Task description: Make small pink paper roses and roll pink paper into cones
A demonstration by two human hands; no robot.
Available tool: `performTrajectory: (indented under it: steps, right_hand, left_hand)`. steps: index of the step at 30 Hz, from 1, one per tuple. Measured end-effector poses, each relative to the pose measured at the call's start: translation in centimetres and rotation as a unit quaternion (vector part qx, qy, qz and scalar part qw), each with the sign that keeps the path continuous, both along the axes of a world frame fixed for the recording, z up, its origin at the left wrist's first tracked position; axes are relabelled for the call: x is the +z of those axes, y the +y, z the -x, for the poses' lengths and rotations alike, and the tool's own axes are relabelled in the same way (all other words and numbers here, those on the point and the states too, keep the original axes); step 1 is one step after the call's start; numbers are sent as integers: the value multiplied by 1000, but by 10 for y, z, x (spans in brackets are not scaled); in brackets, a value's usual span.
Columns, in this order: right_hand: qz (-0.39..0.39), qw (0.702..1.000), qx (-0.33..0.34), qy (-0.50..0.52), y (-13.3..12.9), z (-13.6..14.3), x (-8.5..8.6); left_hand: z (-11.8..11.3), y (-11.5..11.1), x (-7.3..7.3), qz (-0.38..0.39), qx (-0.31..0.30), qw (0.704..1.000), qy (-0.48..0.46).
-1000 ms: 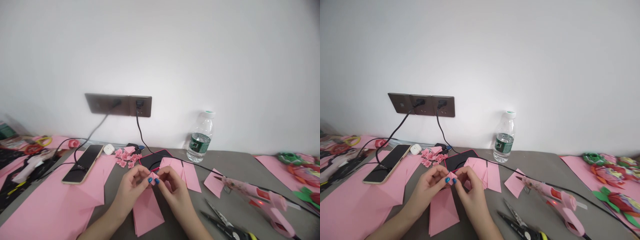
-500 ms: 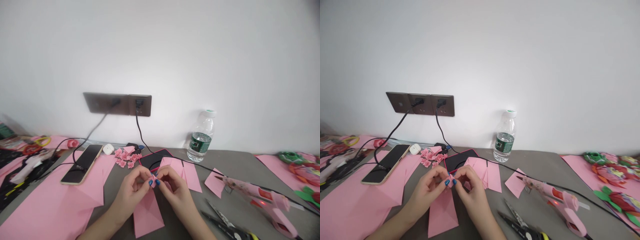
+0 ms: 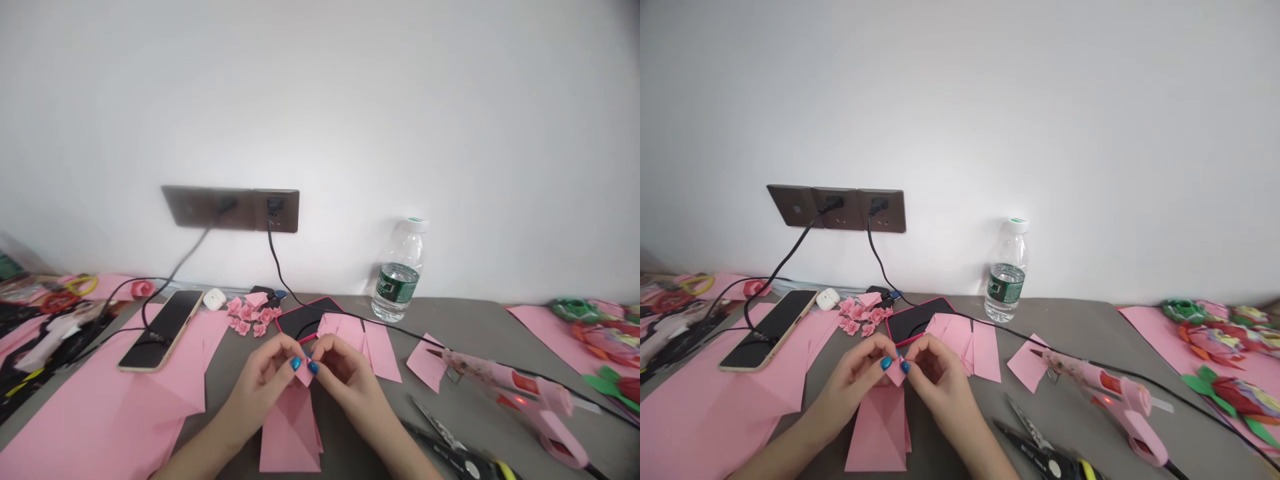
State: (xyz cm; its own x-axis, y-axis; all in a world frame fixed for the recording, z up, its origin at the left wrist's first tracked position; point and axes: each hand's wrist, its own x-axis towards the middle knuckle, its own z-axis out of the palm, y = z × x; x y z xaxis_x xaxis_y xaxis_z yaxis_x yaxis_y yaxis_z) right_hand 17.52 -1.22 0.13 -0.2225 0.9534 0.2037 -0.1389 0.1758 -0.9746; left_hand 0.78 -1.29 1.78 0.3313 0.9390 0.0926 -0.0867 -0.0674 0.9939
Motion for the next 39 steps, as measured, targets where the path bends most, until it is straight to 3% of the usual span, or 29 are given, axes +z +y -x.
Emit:
performTrajectory:
  steps: [8,17,25,32,39]
  right_hand:
    - [18,1000,-2,22,3,-2,-5]
    - [52,999,-8,4,4,-1,-11]
    - [50,998,-32,13,2,0,-5]
    - [48,997,-7,58,3,-1,-7]
    - [66,996,3,54,4,-1,-8]
  left_hand:
    - [1,3,-6,52,-7,999,3]
    - [2,6,-6,54,10,997,56]
    - [2,6,-9,68,9,996,49]
    - [4,6,-6,43,-7,998,44]
    - [5,5,-5,-2,33,996,79]
